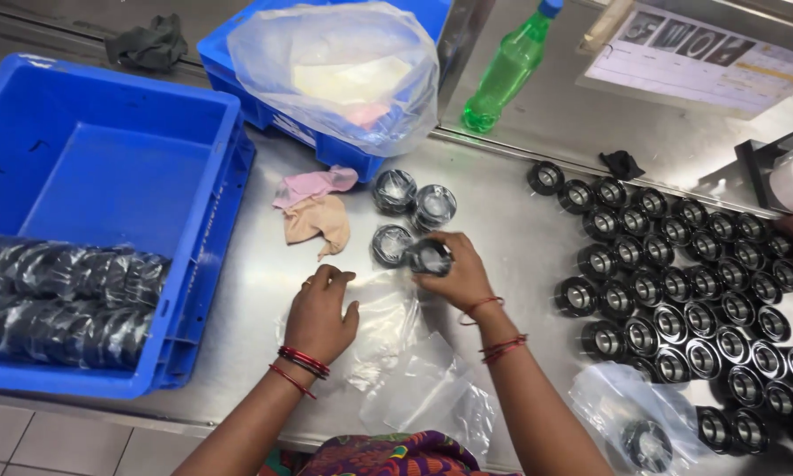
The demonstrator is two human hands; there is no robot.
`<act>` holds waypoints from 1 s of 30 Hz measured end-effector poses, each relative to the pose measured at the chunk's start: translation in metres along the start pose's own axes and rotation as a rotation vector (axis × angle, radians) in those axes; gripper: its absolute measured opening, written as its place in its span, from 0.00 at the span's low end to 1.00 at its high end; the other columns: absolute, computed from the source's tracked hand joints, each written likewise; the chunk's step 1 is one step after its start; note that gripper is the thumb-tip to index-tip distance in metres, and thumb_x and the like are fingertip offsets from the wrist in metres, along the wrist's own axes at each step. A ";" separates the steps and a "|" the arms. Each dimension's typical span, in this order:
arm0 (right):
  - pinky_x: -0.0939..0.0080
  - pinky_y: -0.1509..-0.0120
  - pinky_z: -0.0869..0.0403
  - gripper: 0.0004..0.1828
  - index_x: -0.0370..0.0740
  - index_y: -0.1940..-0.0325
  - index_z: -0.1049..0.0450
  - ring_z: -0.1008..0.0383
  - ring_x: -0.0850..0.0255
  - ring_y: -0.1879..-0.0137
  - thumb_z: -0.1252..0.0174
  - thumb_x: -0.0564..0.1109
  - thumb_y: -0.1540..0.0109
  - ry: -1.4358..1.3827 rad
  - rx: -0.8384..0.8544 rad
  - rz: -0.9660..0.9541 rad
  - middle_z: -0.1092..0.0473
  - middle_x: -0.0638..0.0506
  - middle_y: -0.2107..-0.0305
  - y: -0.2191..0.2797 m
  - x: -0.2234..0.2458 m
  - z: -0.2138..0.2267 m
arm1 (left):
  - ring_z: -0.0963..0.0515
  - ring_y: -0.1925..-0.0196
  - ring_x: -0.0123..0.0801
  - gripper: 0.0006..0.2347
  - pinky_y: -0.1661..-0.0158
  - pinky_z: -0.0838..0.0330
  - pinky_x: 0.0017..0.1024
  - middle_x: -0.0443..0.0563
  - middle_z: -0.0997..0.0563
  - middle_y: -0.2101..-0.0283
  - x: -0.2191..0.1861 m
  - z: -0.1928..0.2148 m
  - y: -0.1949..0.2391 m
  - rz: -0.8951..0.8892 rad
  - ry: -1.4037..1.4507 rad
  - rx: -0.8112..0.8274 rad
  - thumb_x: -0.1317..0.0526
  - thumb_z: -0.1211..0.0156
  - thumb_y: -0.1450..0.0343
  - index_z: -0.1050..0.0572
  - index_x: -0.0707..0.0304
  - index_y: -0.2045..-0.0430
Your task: Packaging circular metal components into plastic bags and placing them into a blue storage bin.
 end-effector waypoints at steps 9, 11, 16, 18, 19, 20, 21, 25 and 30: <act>0.44 0.30 0.38 0.50 0.36 0.33 0.38 0.41 0.35 0.36 0.25 0.47 0.56 0.638 -0.021 0.065 0.40 0.37 0.39 -0.043 0.025 -0.071 | 0.31 0.43 0.49 0.23 0.48 0.35 0.49 0.56 0.29 0.46 0.007 0.019 0.018 -0.014 -0.047 0.025 0.60 0.32 0.39 0.27 0.62 0.48; 0.44 0.30 0.38 0.50 0.36 0.32 0.38 0.42 0.35 0.35 0.25 0.47 0.56 0.524 -0.016 0.117 0.41 0.36 0.38 -0.019 0.031 -0.055 | 0.33 0.41 0.51 0.27 0.47 0.37 0.51 0.56 0.30 0.43 0.014 0.029 0.032 0.030 -0.084 0.032 0.56 0.31 0.40 0.28 0.61 0.46; 0.51 0.31 0.33 0.42 0.40 0.35 0.32 0.34 0.42 0.35 0.26 0.50 0.51 0.418 -0.053 0.041 0.37 0.38 0.41 0.066 0.030 0.012 | 0.37 0.36 0.57 0.41 0.46 0.40 0.54 0.59 0.36 0.37 0.044 0.040 0.037 0.171 -0.198 0.109 0.44 0.25 0.46 0.33 0.60 0.38; 0.55 0.40 0.25 0.42 0.44 0.38 0.32 0.24 0.51 0.46 0.27 0.63 0.51 0.454 0.115 -0.498 0.32 0.45 0.46 0.111 0.006 0.036 | 0.37 0.37 0.55 0.48 0.44 0.37 0.48 0.60 0.38 0.36 0.052 0.038 0.038 0.289 -0.258 0.248 0.40 0.23 0.49 0.38 0.59 0.34; 0.55 0.40 0.25 0.42 0.44 0.38 0.32 0.24 0.51 0.46 0.27 0.63 0.51 0.451 0.104 -0.518 0.32 0.45 0.46 0.129 -0.001 0.041 | 0.37 0.37 0.55 0.48 0.44 0.37 0.48 0.60 0.38 0.36 0.053 0.034 0.034 0.272 -0.256 0.264 0.40 0.23 0.49 0.38 0.59 0.34; 0.55 0.41 0.25 0.45 0.44 0.38 0.32 0.25 0.51 0.46 0.26 0.65 0.52 0.488 0.156 -0.605 0.32 0.46 0.46 0.150 -0.012 0.044 | 0.36 0.39 0.55 0.50 0.43 0.36 0.46 0.60 0.37 0.36 0.053 0.030 0.034 0.272 -0.260 0.289 0.41 0.22 0.50 0.39 0.60 0.33; 0.54 0.41 0.25 0.47 0.44 0.37 0.33 0.25 0.52 0.46 0.24 0.67 0.53 0.524 0.208 -0.691 0.32 0.46 0.47 0.171 -0.022 0.046 | 0.35 0.41 0.55 0.52 0.42 0.34 0.44 0.61 0.37 0.37 0.055 0.025 0.036 0.272 -0.265 0.315 0.42 0.21 0.51 0.40 0.61 0.33; 0.54 0.44 0.25 0.51 0.41 0.38 0.33 0.25 0.51 0.49 0.22 0.66 0.56 0.461 0.199 -0.727 0.32 0.45 0.49 0.214 -0.042 0.028 | 0.33 0.43 0.58 0.51 0.43 0.33 0.43 0.64 0.35 0.39 0.048 0.011 0.036 0.207 -0.251 0.327 0.46 0.19 0.52 0.39 0.65 0.33; 0.57 0.52 0.23 0.41 0.33 0.47 0.29 0.24 0.52 0.58 0.23 0.57 0.56 0.274 -0.023 -0.511 0.29 0.41 0.55 0.220 -0.021 0.022 | 0.34 0.43 0.63 0.45 0.43 0.34 0.47 0.70 0.35 0.41 0.041 0.004 0.037 0.052 -0.206 0.263 0.51 0.19 0.48 0.37 0.72 0.38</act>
Point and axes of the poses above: each hand's wrist, its own y-axis away from the middle knuckle, its own z-axis out of the back of the hand, x = y × z, the point moved 4 cm from there along -y, towards the middle knuckle
